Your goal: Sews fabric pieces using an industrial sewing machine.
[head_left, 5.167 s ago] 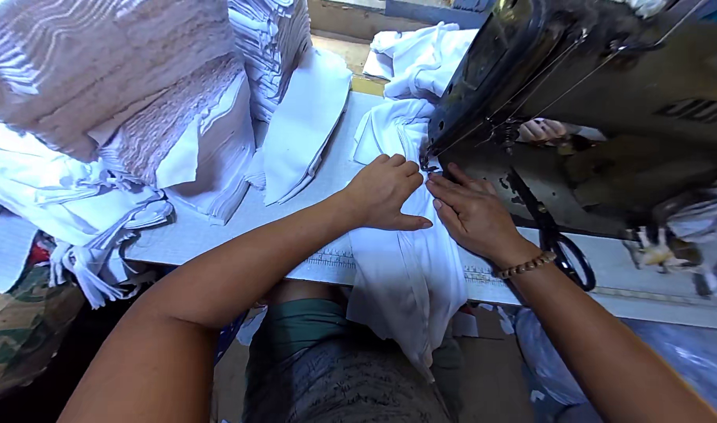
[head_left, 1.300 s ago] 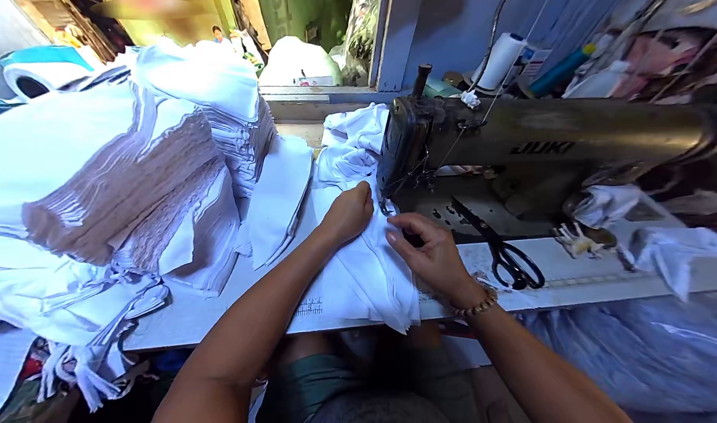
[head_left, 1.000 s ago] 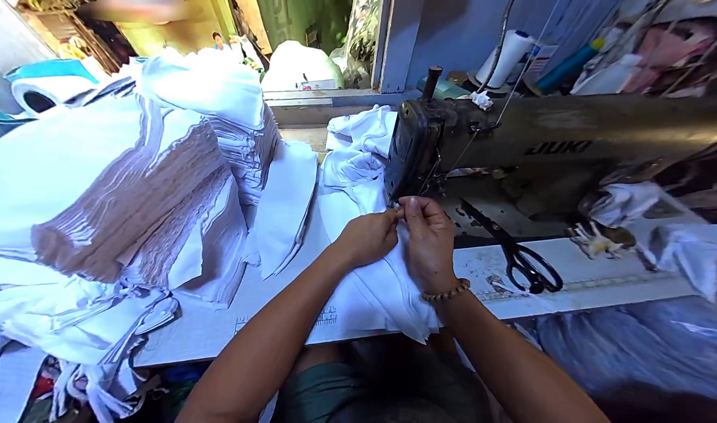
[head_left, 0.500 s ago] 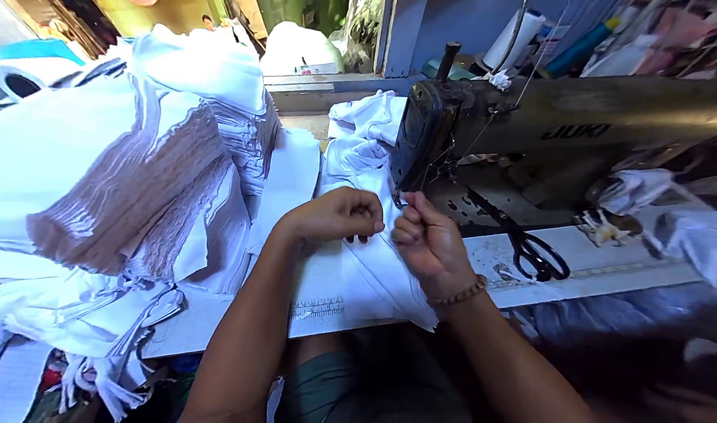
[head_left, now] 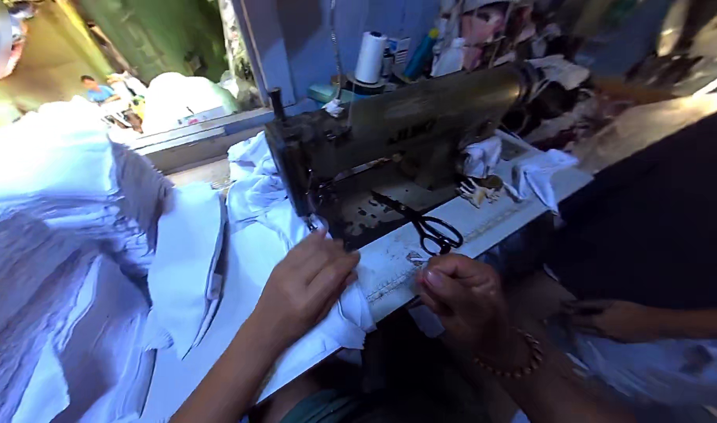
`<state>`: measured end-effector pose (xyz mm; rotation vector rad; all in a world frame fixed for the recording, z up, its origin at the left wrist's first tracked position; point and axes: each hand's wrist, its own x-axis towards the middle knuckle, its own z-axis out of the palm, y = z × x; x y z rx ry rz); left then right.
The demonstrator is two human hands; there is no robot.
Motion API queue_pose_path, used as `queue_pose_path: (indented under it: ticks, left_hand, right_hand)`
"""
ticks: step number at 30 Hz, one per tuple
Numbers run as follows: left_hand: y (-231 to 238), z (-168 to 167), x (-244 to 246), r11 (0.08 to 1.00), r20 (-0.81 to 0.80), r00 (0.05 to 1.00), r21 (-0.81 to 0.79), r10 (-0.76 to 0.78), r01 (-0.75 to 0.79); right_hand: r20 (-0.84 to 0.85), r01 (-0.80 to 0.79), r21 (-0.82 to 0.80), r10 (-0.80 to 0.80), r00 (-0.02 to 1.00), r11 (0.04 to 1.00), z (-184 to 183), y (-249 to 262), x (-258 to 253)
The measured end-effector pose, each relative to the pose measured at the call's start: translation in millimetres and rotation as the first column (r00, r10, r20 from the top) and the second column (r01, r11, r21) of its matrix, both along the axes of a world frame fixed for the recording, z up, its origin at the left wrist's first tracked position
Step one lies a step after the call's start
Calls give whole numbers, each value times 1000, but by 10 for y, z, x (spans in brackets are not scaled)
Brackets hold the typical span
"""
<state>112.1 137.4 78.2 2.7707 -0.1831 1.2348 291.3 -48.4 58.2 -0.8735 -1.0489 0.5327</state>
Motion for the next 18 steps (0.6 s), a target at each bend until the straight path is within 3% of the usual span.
queue_pose_path:
  ticks: [3,6,7,9,12,15,18]
  left_hand:
    - [-412,-137,-229,987,-35,993,-125,-109,103]
    - [-614,-193,-400,991,-87,990,-81,-115,108]
    - [-595,-192,-427,993,-104,989,-64,-104,98]
    - [-490,-179,-439,997,-167,984,-35,-67,62]
    - [-370,-117,-397,998,-332,943,60,7,14]
    - [-374,-59,-347,992,-411,909,127,61,-10]
    - [-367,40,-381,987,-419,900,145,121,-65]
  right_hand:
    - [203,-6,-52,16,979,999,-105,-331,150]
    - [440,-149,-198,224,870,969,-144,-459,335]
    - [499,-110,-273,238,833,956,-150,-450,417]
    - [616,154,-371,119,778,916,-140,-353,617]
    - [813,531,-410,34,581,742,-115,-39,948]
    - [879,648,-434,139,455,626,-83,246,1060]
    - [839,681,-542,262,478,493,26,377,1125]
